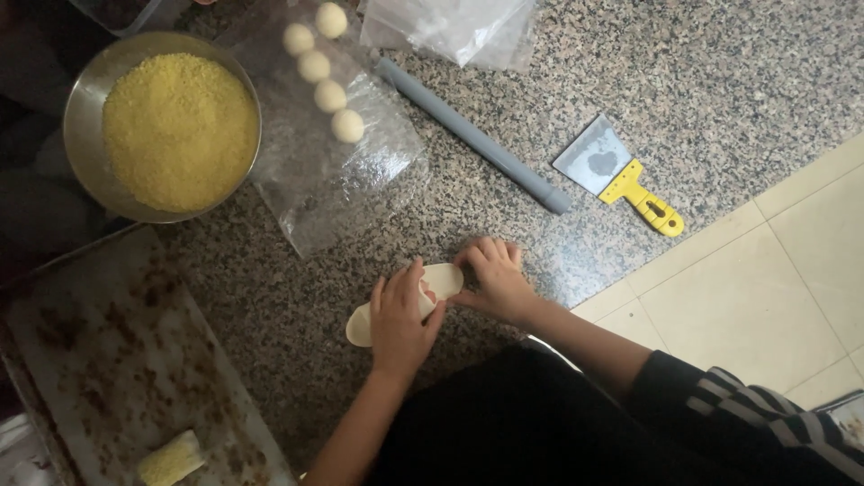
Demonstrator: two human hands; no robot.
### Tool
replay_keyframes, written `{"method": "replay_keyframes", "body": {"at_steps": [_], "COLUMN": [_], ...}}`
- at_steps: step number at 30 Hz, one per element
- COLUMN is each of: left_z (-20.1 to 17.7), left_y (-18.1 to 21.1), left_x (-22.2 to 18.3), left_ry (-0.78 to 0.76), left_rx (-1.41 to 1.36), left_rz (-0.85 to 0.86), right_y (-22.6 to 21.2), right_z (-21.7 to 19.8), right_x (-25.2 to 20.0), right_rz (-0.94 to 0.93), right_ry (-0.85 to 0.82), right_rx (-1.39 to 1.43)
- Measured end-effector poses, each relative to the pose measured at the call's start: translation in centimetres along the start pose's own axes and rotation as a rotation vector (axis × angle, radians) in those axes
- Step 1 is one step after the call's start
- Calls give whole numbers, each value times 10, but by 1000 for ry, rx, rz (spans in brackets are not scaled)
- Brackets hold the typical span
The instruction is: Preparing sausage rolls by rolling out dough, adding sausages, and rolling them up before placing them on a baking tray.
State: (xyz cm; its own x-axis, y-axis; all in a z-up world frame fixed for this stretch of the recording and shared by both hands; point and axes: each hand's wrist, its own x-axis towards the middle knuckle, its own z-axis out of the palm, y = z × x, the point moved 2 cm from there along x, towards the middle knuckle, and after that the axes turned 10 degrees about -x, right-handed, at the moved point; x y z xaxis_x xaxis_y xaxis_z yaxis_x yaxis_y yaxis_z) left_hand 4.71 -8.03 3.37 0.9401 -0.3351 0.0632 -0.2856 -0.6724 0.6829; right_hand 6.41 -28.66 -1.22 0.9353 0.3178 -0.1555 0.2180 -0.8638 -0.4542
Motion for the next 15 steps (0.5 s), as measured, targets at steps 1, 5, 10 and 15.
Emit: {"method": "replay_keyframes", "body": {"at_steps": [1,5,10,15], "left_z": [-2,-7,-6,-1], "left_y": [1,3,2,-3], "left_x": [0,1,7,6], "left_ry": [-14,-62,-118,-113], "left_rx": [-22,-79,-61,-14], "left_rz": [-14,-50,-71,-48], "right_y": [3,1,-6,-12], "right_z": [4,-2,-9,-18], "right_x": [0,4,8,13], "right_rz": [12,54,35,-2], "right_ry": [-15,-66,-90,-104], "right_rx": [12,55,10,-69]}}
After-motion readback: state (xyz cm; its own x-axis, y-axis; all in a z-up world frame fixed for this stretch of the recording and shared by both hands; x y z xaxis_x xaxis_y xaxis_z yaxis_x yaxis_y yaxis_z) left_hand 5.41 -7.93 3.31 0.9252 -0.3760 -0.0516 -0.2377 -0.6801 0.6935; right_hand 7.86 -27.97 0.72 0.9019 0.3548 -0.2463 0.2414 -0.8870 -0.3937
